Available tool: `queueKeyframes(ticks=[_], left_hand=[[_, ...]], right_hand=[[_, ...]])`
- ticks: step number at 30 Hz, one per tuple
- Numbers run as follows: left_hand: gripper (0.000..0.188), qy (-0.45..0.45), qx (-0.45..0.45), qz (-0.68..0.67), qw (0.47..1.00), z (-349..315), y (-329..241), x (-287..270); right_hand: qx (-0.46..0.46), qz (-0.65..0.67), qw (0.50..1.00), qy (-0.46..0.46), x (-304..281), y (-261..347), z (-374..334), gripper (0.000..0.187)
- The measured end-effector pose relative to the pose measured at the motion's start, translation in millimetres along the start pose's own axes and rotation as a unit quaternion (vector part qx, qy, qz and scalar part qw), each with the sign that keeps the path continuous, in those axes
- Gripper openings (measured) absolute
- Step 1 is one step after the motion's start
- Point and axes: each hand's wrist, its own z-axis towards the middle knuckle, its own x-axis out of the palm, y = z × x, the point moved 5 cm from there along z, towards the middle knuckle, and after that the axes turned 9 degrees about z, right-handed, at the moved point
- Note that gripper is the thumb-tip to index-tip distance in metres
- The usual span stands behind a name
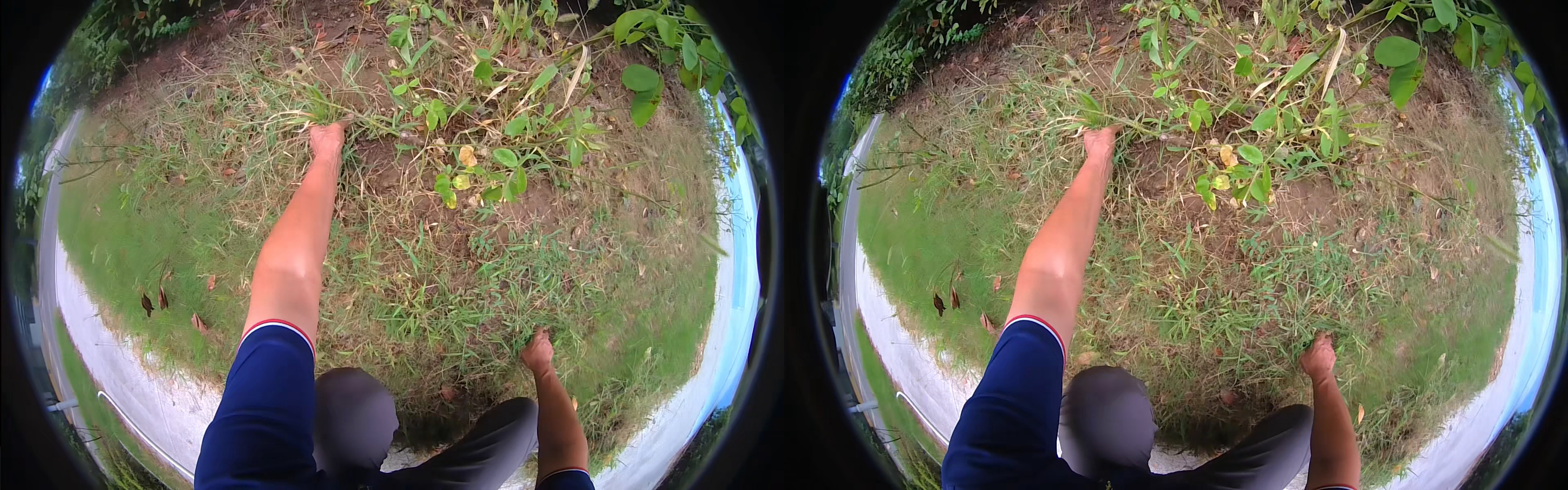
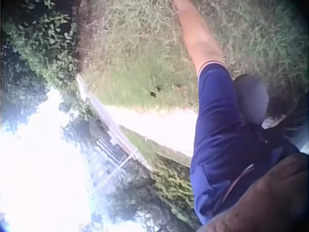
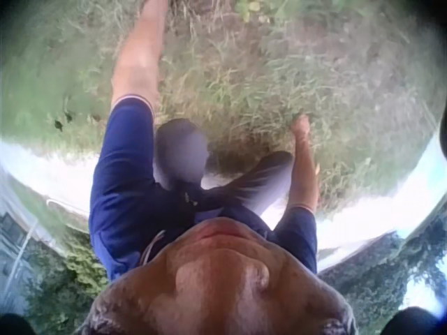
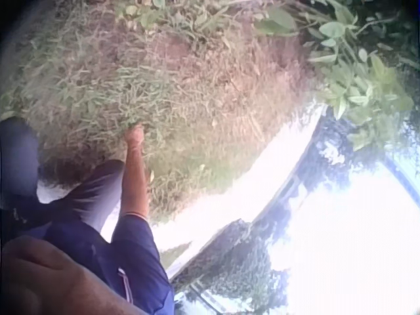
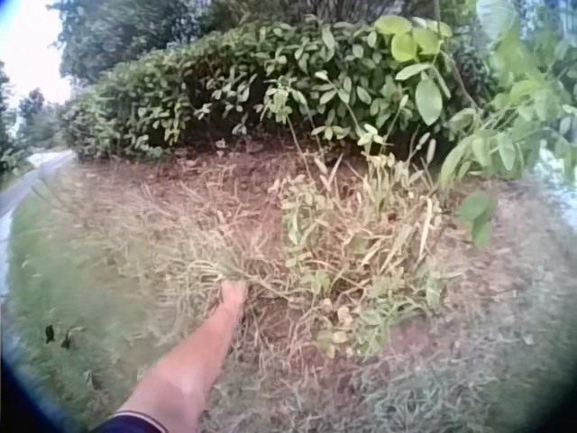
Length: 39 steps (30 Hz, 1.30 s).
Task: The person repeatedly pulls weeds and grass by hand from a garden bed adjacent to a paved walkway. They gather the removed vegetation into a bundle and continue clearing the area throughout the clip.
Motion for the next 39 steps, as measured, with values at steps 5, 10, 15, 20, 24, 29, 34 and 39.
queueKeyframes(ticks=[5, 10, 15, 20, 24, 29, 34, 39], left_hand=[[0.048, -0.061, 0.095, 0.362, 0.925, -16, -28, 37], [0.036, -0.144, 0.124, 0.412, 0.891, -23, -35, 57], [0.026, -0.152, 0.241, 0.165, 0.944, 1, -13, 48], [0.023, 0.002, -0.013, -0.12, 0.993, 4, 5, 50], [0.014, 0.031, -0.022, -0.218, 0.975, -43, 9, 30], [0.007, 0.038, -0.041, -0.167, 0.984, -99, 40, -42], [0.011, 0.01, -0.084, -0.121, 0.989, -148, 103, -141], [0.015, 0.042, -0.13, -0.023, 0.99, -238, 149, -192]], right_hand=[[0.059, 0.014, 0.996, 0.066, -3, -8, -1, 0.064], [0.023, -0.007, 1.0, -0.019, 4, -24, -4, 0.064], [0.043, 0.015, 0.999, 0.025, -3, 3, 0, 0.063], [0.032, 0.008, 0.999, 0.025, -8, 7, 0, 0.059], [0.043, -0.001, 0.999, 0.022, -9, 1, -2, 0.052], [0.025, -0.026, 0.999, 0.004, 2, -12, 3, 0.05], [-0.009, -0.039, 0.999, -0.033, 11, -4, 6, 0.046], [0.036, -0.019, 0.998, 0.043, 11, -5, 7, 0.054]])
